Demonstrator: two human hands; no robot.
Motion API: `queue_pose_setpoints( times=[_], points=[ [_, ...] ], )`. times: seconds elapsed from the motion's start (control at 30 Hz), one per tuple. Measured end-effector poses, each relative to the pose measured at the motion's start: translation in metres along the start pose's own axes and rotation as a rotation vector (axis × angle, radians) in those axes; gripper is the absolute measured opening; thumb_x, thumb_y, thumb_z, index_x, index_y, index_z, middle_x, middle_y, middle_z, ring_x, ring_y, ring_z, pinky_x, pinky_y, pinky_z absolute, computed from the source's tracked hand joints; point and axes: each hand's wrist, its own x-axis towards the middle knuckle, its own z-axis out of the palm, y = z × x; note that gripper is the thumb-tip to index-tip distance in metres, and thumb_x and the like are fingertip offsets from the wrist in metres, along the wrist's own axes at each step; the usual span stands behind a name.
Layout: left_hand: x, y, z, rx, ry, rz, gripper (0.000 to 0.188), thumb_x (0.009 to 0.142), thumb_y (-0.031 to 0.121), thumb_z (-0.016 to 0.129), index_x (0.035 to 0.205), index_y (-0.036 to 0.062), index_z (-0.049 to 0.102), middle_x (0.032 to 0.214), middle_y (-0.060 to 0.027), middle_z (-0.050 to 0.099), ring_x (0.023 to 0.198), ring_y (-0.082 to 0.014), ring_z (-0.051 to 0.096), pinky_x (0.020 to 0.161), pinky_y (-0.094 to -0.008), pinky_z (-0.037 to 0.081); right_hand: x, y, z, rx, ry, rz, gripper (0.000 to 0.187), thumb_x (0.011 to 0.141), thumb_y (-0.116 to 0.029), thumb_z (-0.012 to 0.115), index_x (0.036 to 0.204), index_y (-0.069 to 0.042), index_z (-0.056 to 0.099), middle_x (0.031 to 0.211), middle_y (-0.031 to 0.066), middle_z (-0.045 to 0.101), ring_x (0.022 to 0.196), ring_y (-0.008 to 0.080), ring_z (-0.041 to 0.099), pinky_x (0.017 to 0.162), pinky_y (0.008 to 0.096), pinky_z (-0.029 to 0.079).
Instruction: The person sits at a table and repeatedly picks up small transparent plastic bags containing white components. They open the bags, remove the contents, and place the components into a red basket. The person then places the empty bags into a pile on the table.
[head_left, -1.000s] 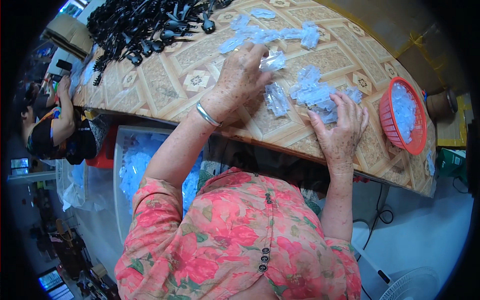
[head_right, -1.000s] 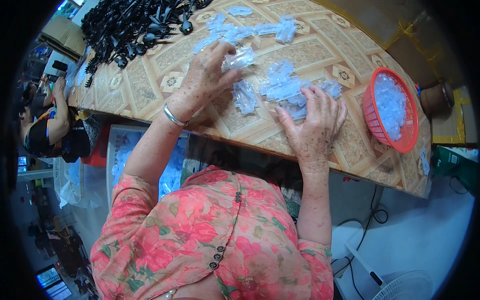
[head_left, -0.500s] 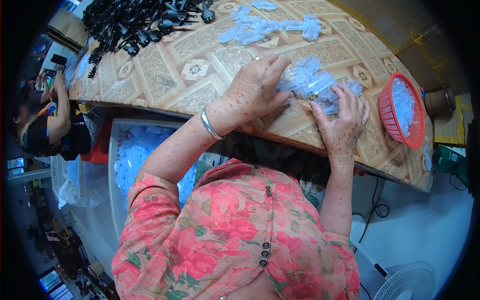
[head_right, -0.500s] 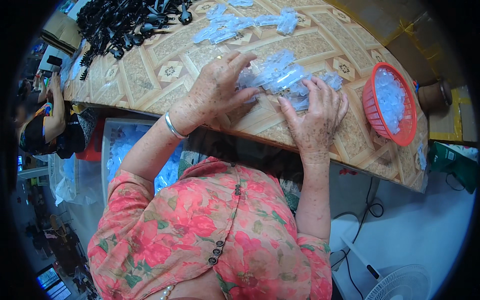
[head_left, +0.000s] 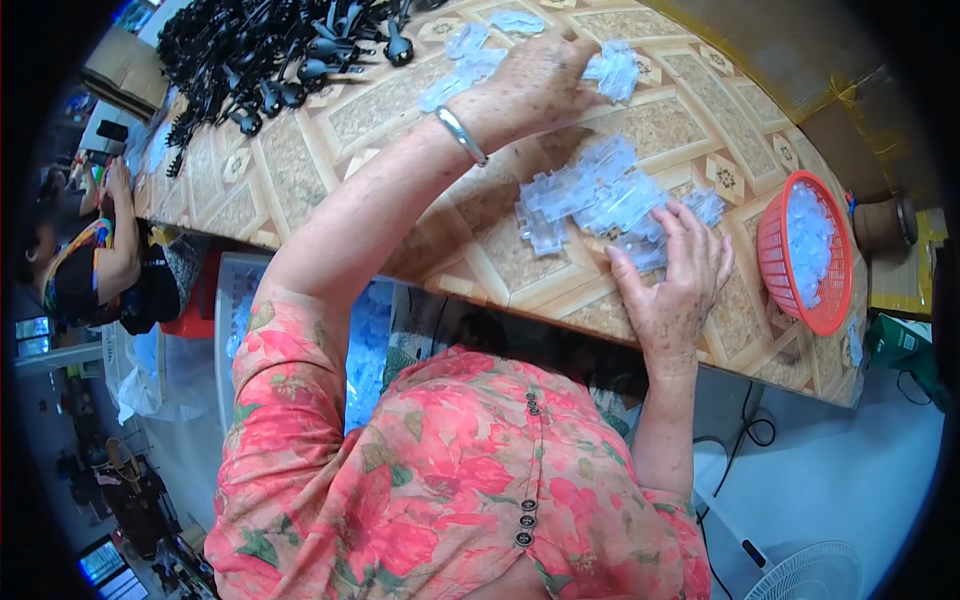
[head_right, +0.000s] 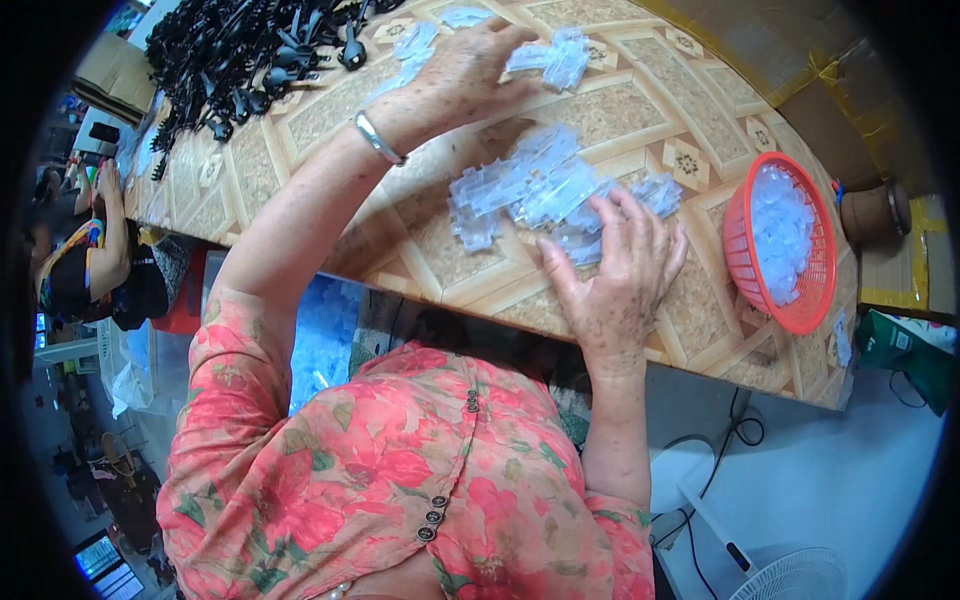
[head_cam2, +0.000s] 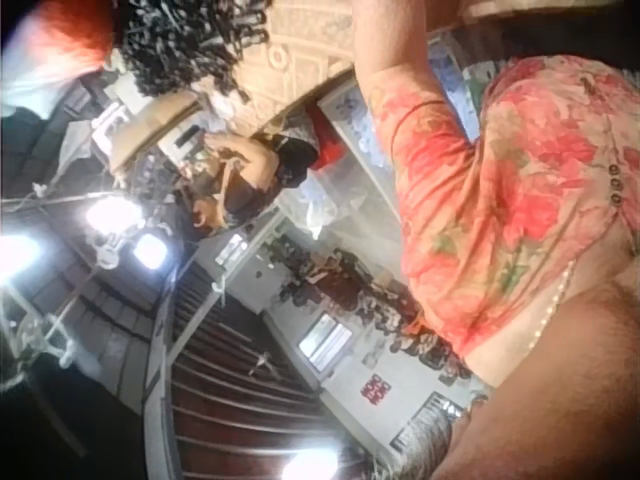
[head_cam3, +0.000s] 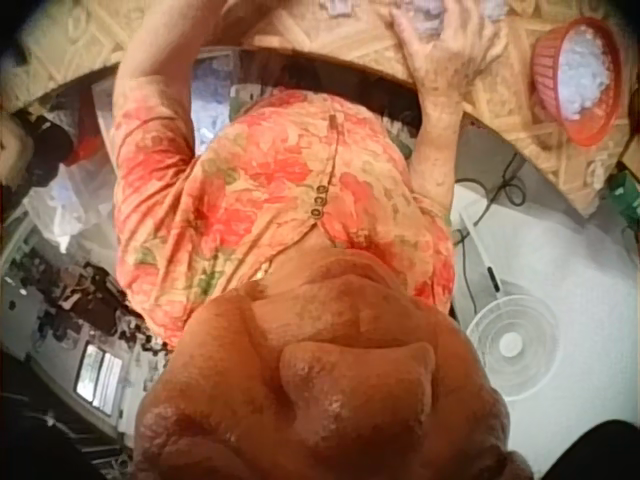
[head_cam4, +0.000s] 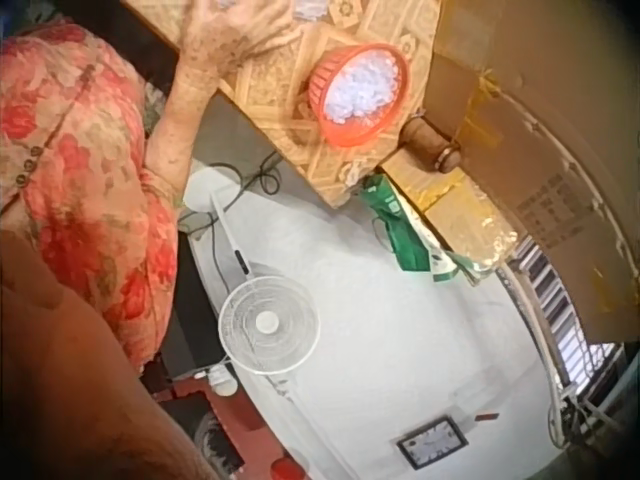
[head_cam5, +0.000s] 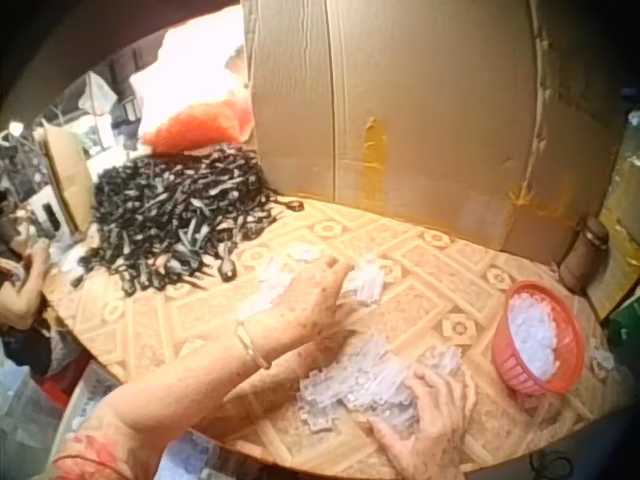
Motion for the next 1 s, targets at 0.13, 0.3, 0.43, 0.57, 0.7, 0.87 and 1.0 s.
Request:
queue_pose_setpoints(
  times=[0.13,0.3,0.43,0.57,0.7,0.87,1.0],
  points=[
    [0.025,0.001,0.032,0.014,-0.030,0.023,0.063,0.075,0.034,0.082,0.129,0.0083,0.061,0.116,-0.0176,0.065,0.111,-0.0366,0.062,0.097,-0.0441,0.050,0.001,-0.001,-0.002,0.035,-0.028,0.002,0.059,0.072,-0.039,0.082,0.118,-0.010,0.061,0.129,0.0105,0.057,0.124,0.0298,0.051,0.113,0.0582,0.024],
    [0.040,0.011,0.041,0.068,-0.162,-0.051,0.053,0.076,0.026,0.076,0.124,0.0081,0.063,0.112,-0.0192,0.066,0.104,-0.0373,0.065,0.090,-0.0458,0.053,0.001,0.000,-0.002,0.067,-0.059,0.025,0.062,0.070,-0.035,0.083,0.121,-0.010,0.060,0.129,0.0103,0.057,0.124,0.0303,0.051,0.114,0.0589,0.023],
    [0.027,0.009,0.032,-0.118,-0.128,-0.029,0.049,0.076,0.021,0.071,0.120,0.0024,0.061,0.104,-0.0246,0.065,0.094,-0.0423,0.065,0.082,-0.0464,0.055,-0.001,0.001,-0.001,0.053,-0.052,0.037,0.062,0.068,-0.030,0.084,0.121,-0.010,0.059,0.130,0.0108,0.057,0.126,0.0309,0.050,0.115,0.0592,0.022],
    [0.003,0.005,0.027,-0.355,0.094,0.019,0.061,0.073,0.024,0.080,0.126,0.0007,0.058,0.102,-0.0213,0.064,0.086,-0.0343,0.066,0.077,-0.0398,0.056,-0.001,-0.002,-0.001,0.084,-0.058,0.041,0.061,0.068,-0.028,0.083,0.122,-0.009,0.059,0.130,0.0121,0.056,0.127,0.0318,0.049,0.116,0.0591,0.021],
    [-0.017,0.012,0.012,-0.861,-0.035,-0.215,0.057,0.088,0.028,0.073,0.135,0.0027,0.053,0.104,-0.0114,0.064,0.085,-0.0196,0.064,0.076,-0.0321,0.055,-0.001,-0.002,0.000,0.073,-0.056,0.041,0.062,0.069,-0.028,0.083,0.122,-0.008,0.059,0.130,0.0127,0.056,0.128,0.0317,0.048,0.116,0.0591,0.020],
    [-0.049,0.023,-0.022,-1.406,-0.137,-0.479,0.049,0.104,0.027,0.051,0.144,-0.0006,0.044,0.112,-0.0088,0.062,0.099,-0.0146,0.061,0.088,-0.0292,0.054,-0.002,-0.001,0.000,0.055,-0.045,0.032,0.059,0.071,-0.029,0.082,0.121,-0.008,0.059,0.130,0.0121,0.056,0.128,0.0313,0.048,0.117,0.0576,0.019],
    [-0.079,0.021,-0.032,-1.729,-0.080,-0.535,0.048,0.106,0.024,0.048,0.146,-0.0026,0.041,0.116,-0.0121,0.062,0.102,-0.0175,0.063,0.091,-0.0317,0.054,-0.003,0.000,0.002,0.050,-0.029,0.018,0.058,0.071,-0.029,0.082,0.120,-0.008,0.059,0.129,0.0119,0.056,0.127,0.0314,0.048,0.117,0.0572,0.020]
  ],
)
